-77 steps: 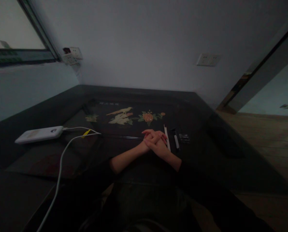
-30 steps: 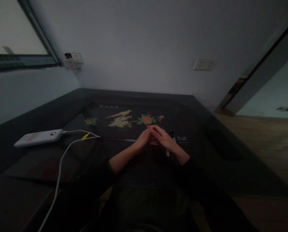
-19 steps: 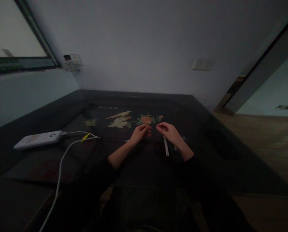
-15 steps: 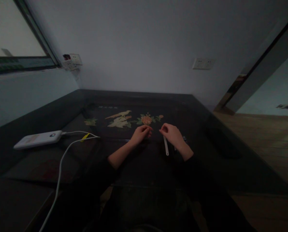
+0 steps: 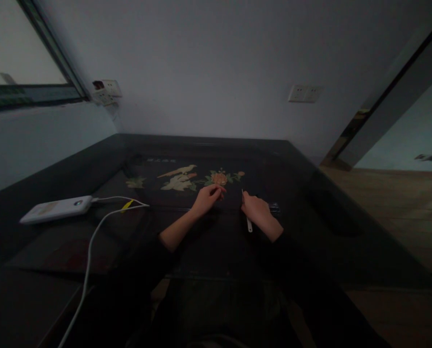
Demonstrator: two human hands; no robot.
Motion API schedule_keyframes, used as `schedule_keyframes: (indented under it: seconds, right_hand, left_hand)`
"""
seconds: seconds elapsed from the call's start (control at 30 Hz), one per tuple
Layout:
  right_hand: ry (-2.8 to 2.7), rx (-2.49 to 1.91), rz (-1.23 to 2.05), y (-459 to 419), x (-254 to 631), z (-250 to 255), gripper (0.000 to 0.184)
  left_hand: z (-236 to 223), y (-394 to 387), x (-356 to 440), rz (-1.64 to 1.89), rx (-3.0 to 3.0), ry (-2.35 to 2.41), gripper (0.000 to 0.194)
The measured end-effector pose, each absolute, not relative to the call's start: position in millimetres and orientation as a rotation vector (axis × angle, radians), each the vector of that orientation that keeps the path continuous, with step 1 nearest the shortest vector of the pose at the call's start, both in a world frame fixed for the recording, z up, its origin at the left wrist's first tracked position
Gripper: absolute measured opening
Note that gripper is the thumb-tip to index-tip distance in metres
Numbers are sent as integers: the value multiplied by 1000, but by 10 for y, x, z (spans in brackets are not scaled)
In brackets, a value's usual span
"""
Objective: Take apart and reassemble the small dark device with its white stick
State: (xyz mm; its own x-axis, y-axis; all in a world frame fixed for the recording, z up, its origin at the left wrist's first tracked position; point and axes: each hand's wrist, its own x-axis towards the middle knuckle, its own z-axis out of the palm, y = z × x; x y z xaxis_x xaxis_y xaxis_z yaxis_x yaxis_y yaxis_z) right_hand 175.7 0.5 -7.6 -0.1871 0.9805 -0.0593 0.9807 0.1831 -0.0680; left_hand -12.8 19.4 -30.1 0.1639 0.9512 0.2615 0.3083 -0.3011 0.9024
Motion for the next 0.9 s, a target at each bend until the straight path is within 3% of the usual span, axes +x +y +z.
schedule_keyframes:
  seconds: [0.47,0.83,0.9]
  right_hand:
    - [2820,1946,-338,-119,1577,-15,11]
    - [3118,1730,-555,-176,1490,-80,3]
    - [3113,1761,-565,-136,1543,-37,10]
  left_hand:
    - [-307,198,-145,1046,1737,1333,22]
    - [-294,212,-163,912,1595,1224,33]
    - [-279,243,-221,914,1557,1218,32]
